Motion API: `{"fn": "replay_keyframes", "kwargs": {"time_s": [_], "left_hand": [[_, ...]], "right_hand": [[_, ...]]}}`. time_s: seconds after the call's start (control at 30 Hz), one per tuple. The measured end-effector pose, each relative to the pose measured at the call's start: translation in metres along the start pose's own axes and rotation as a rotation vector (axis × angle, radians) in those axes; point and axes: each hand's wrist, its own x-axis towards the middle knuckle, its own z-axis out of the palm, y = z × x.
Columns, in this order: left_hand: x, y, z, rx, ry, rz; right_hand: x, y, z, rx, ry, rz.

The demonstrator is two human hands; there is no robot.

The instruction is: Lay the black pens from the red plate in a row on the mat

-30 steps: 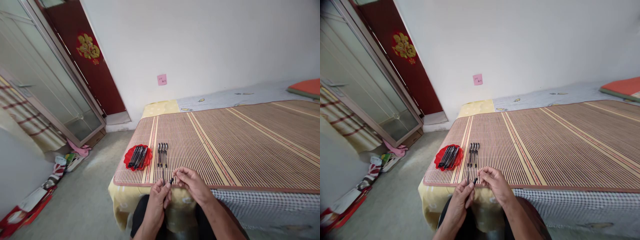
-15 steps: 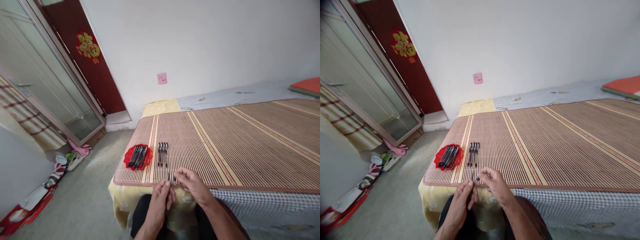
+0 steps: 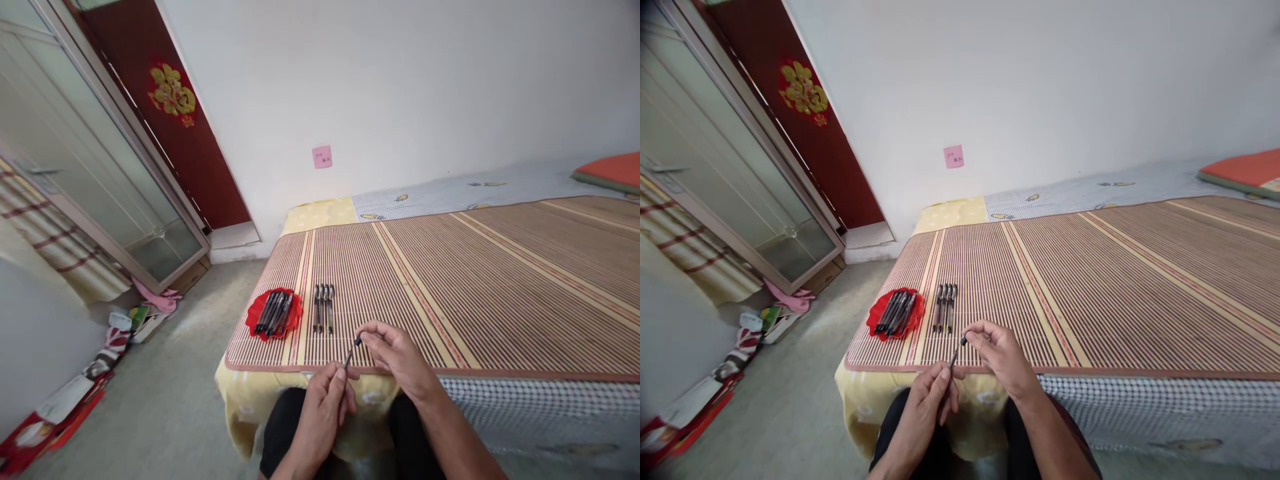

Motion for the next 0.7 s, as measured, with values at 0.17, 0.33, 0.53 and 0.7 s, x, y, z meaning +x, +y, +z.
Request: {"fn": "replay_keyframes", "kwargs": {"time_s": [0.17,0.33,0.53,0.7], "left_hand": [[-0.0022,0.0021,0.0023,0.021,0.012,-0.015],[-0.0030,0.0060,0.0030,0.022,0.005,-0.028],[-0.0034,0.0047,0.0027,0.025,-0.002,-0.033],[-0.0034,0.0040,0.0030,0.016,-0.003,-0.025]], "right_hand": [[-0.0017,-0.0017,-0.0051,-0.066,-0.042,-0.024],[-0.0013,-0.0048,-0.0048,-0.036,-0.027,-0.021],[-0.0022,-0.0069,-0.0053,-0.024,-0.006,-0.024],[-0.0020,-0.0099,-0.0060,-0.066,-0.039,-0.043]]}}
